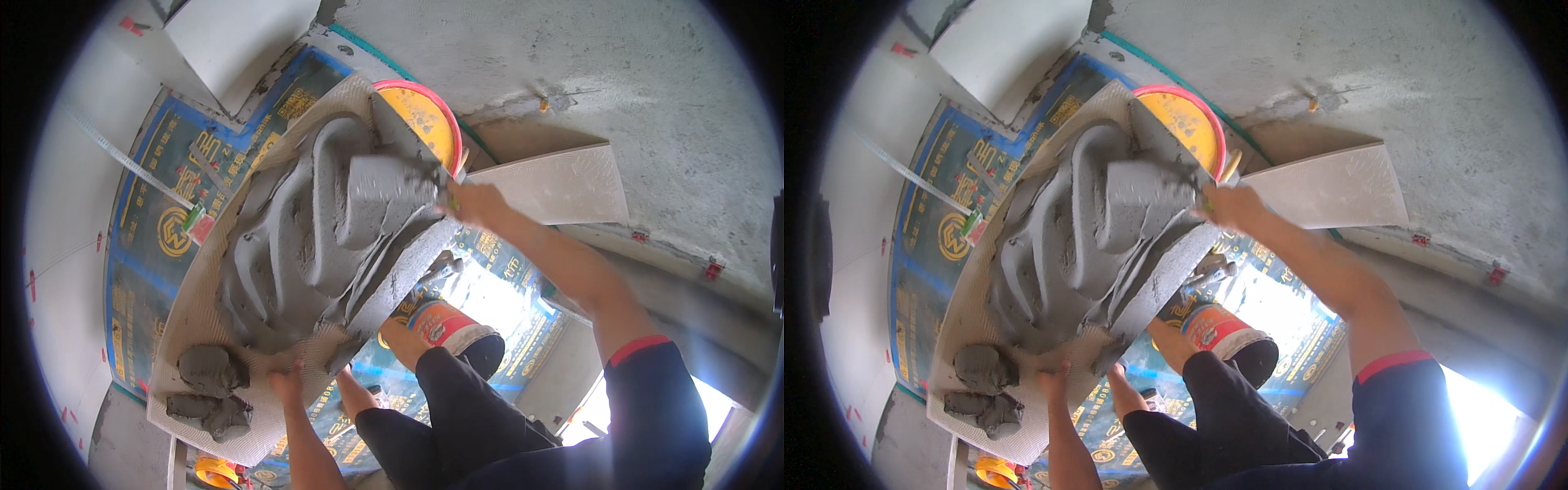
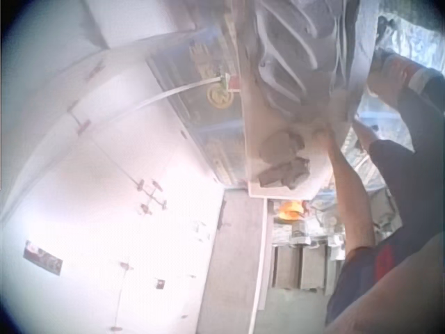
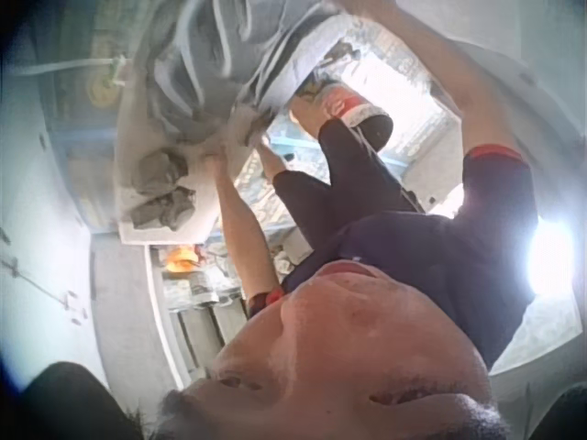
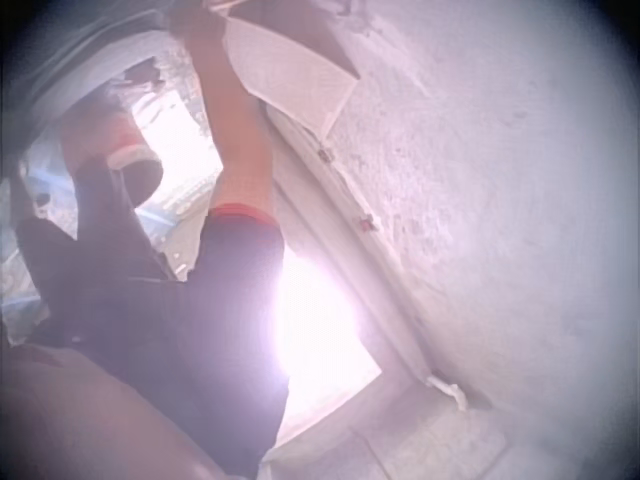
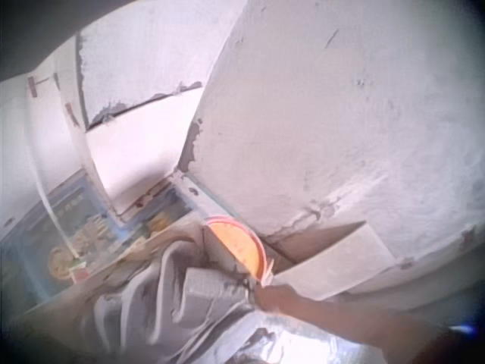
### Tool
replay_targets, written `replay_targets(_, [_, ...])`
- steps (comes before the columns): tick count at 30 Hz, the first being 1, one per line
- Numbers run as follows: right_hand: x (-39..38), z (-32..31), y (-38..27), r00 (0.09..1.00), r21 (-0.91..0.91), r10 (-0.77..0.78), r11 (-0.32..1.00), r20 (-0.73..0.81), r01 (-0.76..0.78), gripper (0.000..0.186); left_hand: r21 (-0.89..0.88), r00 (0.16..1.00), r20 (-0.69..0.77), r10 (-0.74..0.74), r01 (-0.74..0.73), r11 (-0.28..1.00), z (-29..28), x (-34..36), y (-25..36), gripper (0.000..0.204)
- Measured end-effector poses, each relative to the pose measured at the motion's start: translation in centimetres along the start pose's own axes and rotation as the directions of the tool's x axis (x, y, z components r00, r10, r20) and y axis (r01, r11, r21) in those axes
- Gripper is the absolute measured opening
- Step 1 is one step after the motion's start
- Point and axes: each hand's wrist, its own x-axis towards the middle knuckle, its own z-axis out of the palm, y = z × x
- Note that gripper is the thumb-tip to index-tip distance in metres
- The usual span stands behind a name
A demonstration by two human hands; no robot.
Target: The person applies mortar from a bucket onto the back of a large tile using a trowel, spreads the mortar evenly across the surface, and then presses the tile onto a wall.
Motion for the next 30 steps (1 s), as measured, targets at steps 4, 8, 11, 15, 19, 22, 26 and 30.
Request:
replay_targets(4, [4.5,-2.6,1.3,0.994,-0.009,0.067,0.998,-0.091,-0.068,0.055,0.001,0.999,0.036,-0.027,0.027,1.000,0.1,-0.1,0.5,0.052])
replay_targets(8, [7.2,-1.4,0.6,0.978,0.217,0.119,0.973,-0.172,-0.080,0.064,0.020,1.000,0.026,0.010,-0.011,1.000,-1.0,0.6,-2.7,0.059])
replay_targets(11, [9.4,-1.0,3.2,0.987,0.397,0.089,0.917,-0.133,-0.029,0.070,0.037,0.999,0.031,-0.033,0.032,0.999,-0.6,0.3,-1.9,0.059])
replay_targets(15, [11.8,-2.4,6.4,0.978,0.351,0.096,0.936,-0.186,-0.025,0.074,-0.057,0.998,0.038,0.060,-0.057,0.997,-0.1,-0.6,2.0,0.058])
replay_targets(19, [13.7,-5.7,4.1,0.916,0.303,0.251,0.940,-0.313,-0.153,0.072,0.005,0.999,-0.047,-0.021,0.021,1.000,-0.7,-0.6,0.7,0.063])
replay_targets(22, [10.8,-7.9,1.5,0.956,0.391,0.102,0.920,-0.276,0.015,0.067,0.058,0.998,-0.052,-0.036,0.039,0.998,-0.8,-0.6,-0.4,0.067])
replay_targets(26, [9.6,-8.1,-0.5,0.937,0.231,-0.194,0.936,-0.292,0.266,0.061,0.102,0.998,-0.048,-0.041,0.046,0.994,-0.5,-0.9,0.3,0.068])
replay_targets(30, [14.3,-9.5,0.5,0.936,0.006,-0.131,0.990,-0.326,0.141,0.048,0.037,0.998,-0.021,-0.065,0.066,0.997,-0.2,-0.7,1.6,0.069])
